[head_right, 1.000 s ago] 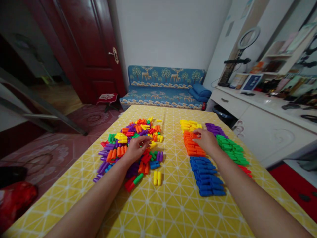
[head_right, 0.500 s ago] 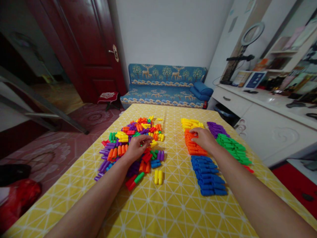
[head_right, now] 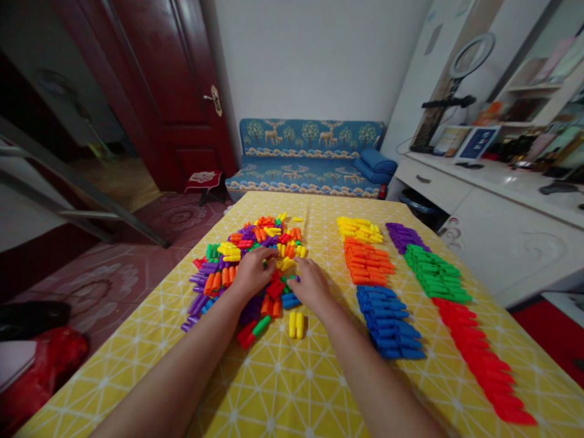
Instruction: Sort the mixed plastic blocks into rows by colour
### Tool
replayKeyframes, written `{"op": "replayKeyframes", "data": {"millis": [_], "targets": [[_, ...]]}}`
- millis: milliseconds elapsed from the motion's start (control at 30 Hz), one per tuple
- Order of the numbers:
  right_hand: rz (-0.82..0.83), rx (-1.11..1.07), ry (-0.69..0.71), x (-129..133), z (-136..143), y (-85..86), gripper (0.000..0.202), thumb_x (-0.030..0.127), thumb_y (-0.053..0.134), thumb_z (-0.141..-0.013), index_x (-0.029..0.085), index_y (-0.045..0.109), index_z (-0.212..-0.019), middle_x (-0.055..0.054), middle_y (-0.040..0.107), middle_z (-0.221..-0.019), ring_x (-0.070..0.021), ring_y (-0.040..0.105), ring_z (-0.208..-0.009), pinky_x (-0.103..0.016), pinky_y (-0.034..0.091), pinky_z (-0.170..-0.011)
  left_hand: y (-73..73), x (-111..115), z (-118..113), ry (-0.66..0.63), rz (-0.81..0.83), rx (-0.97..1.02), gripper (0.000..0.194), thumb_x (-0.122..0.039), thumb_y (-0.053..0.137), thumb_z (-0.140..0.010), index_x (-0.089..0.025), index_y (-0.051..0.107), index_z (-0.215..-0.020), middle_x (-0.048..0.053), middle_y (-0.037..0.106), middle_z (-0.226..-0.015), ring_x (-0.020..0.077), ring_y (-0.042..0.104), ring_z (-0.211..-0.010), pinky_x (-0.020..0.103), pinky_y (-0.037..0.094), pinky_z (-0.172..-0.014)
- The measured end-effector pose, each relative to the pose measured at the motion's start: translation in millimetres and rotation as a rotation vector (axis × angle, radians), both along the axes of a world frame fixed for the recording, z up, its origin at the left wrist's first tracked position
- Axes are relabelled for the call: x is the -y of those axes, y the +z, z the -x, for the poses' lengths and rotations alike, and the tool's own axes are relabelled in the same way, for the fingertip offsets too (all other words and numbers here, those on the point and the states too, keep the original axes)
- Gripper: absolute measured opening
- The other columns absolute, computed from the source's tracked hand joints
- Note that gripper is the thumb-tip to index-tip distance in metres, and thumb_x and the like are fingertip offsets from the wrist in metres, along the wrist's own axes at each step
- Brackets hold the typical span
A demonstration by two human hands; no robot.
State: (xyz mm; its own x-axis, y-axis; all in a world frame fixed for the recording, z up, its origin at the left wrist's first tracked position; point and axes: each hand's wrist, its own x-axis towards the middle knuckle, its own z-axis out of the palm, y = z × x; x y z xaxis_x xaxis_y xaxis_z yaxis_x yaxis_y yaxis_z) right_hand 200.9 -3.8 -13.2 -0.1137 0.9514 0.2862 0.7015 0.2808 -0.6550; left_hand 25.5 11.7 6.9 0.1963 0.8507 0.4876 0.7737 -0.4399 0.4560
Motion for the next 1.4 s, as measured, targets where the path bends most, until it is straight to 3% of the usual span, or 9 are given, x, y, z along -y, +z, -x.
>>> {"op": "replayKeyframes", "data": {"millis": [167, 300, 433, 633, 867, 967, 1133, 1267, 1400], "targets": [[-0.047, -0.207, -0.178, -9.9, 26.7, -13.2, 0.063, 0.007, 0.058, -0.066, 0.021, 0.054, -0.128, -0.010, 0.057, -0.126, -0.0200, 0.063, -0.101, -0.034, 0.052, -0.090, 1.8, 7.1, -6.7, 0.024, 0.045, -0.301, 0.047, -0.025, 0.066, -0.074, -0.019, 0.066, -0.121, 0.011, 0.072, -0.100, 0.0294, 0.064, -0.096, 0.039, 0.050, -0.087], [-0.075, -0.244, -0.129, -12.6, 28.0, -21.7, 0.060, 0.005, 0.055, -0.065, 0.030, 0.060, -0.120, -0.005, 0.065, -0.114, -0.0219, 0.063, -0.099, -0.037, 0.051, -0.091, -2.1, 2.8, -7.3, -0.020, 0.068, -0.320, 0.049, -0.016, 0.061, -0.076, -0.019, 0.064, -0.124, 0.013, 0.072, -0.101, 0.0294, 0.065, -0.096, 0.038, 0.051, -0.085], [-0.007, -0.405, -0.025, -11.1, 25.7, -23.9, 0.063, 0.006, 0.055, -0.065, 0.034, 0.059, -0.121, 0.000, 0.068, -0.103, -0.0195, 0.064, -0.094, -0.034, 0.053, -0.084, -4.0, -3.1, -5.0, -0.079, 0.089, -0.163, 0.052, -0.008, 0.061, -0.073, -0.023, 0.064, -0.123, 0.010, 0.073, -0.107, 0.0275, 0.067, -0.097, 0.035, 0.052, -0.082], [0.024, -0.597, 0.056, -9.1, 27.8, -21.1, 0.059, 0.014, 0.057, -0.068, 0.027, 0.056, -0.125, 0.000, 0.068, -0.098, -0.0136, 0.061, -0.074, -0.026, 0.052, -0.067, 2.7, -3.4, -7.8, -0.138, 0.168, 0.200, 0.032, -0.010, 0.060, -0.080, -0.020, 0.071, -0.108, 0.005, 0.076, -0.094, 0.0223, 0.071, -0.085, 0.031, 0.054, -0.078], [-0.030, -0.440, -0.044, -7.6, 28.1, -18.8, 0.020, 0.022, 0.062, -0.073, 0.026, 0.067, -0.091, -0.002, 0.070, -0.090, -0.0183, 0.062, -0.075, -0.031, 0.050, -0.072, 0.5, -6.7, -7.9, -0.156, 0.150, 0.459, 0.023, -0.012, 0.061, -0.081, -0.015, 0.072, -0.100, 0.007, 0.076, -0.097, 0.0207, 0.069, -0.093, 0.032, 0.053, -0.086], [-0.109, -0.516, -0.120, -3.9, 25.8, -10.3, 0.019, 0.030, 0.063, -0.076, 0.022, 0.067, -0.093, -0.004, 0.069, -0.090, -0.0170, 0.060, -0.070, -0.030, 0.049, -0.068, -1.9, -8.7, -5.9, -0.144, 0.167, 0.507, 0.022, -0.012, 0.058, -0.081, -0.014, 0.073, -0.097, 0.007, 0.076, -0.097, 0.0203, 0.070, -0.092, 0.030, 0.053, -0.083], [-0.120, -0.762, -0.117, -1.3, 25.3, -3.8, 0.023, 0.035, 0.064, -0.078, 0.021, 0.062, -0.095, -0.004, 0.068, -0.091, -0.0170, 0.062, -0.079, -0.028, 0.050, -0.069, 1.1, -5.9, -6.1, -0.191, 0.217, 0.449, 0.030, -0.033, 0.053, -0.090, -0.013, 0.074, -0.082, 0.005, 0.074, -0.080, 0.0204, 0.069, -0.078, 0.028, 0.053, -0.071], [-0.063, -0.887, -0.045, -3.3, 28.8, -6.2, 0.025, 0.035, 0.068, -0.075, 0.021, 0.058, -0.093, -0.003, 0.067, -0.088, -0.0172, 0.064, -0.080, -0.029, 0.052, -0.074, 1.9, -4.3, -7.6, -0.329, 0.195, 0.501, 0.025, -0.030, 0.056, -0.090, -0.015, 0.073, -0.098, 0.006, 0.075, -0.094, 0.0199, 0.069, -0.086, 0.027, 0.053, -0.075], [-0.021, -0.852, -0.040, -0.9, 28.6, -2.3, 0.028, 0.044, 0.065, -0.079, 0.021, 0.062, -0.094, -0.004, 0.069, -0.092, -0.0191, 0.065, -0.084, -0.029, 0.052, -0.072, 0.6, -4.0, -6.9, -0.237, 0.016, 0.392, 0.022, -0.024, 0.061, -0.088, -0.018, 0.073, -0.105, 0.008, 0.074, -0.096, 0.0173, 0.067, -0.081, 0.026, 0.053, -0.072]]}}
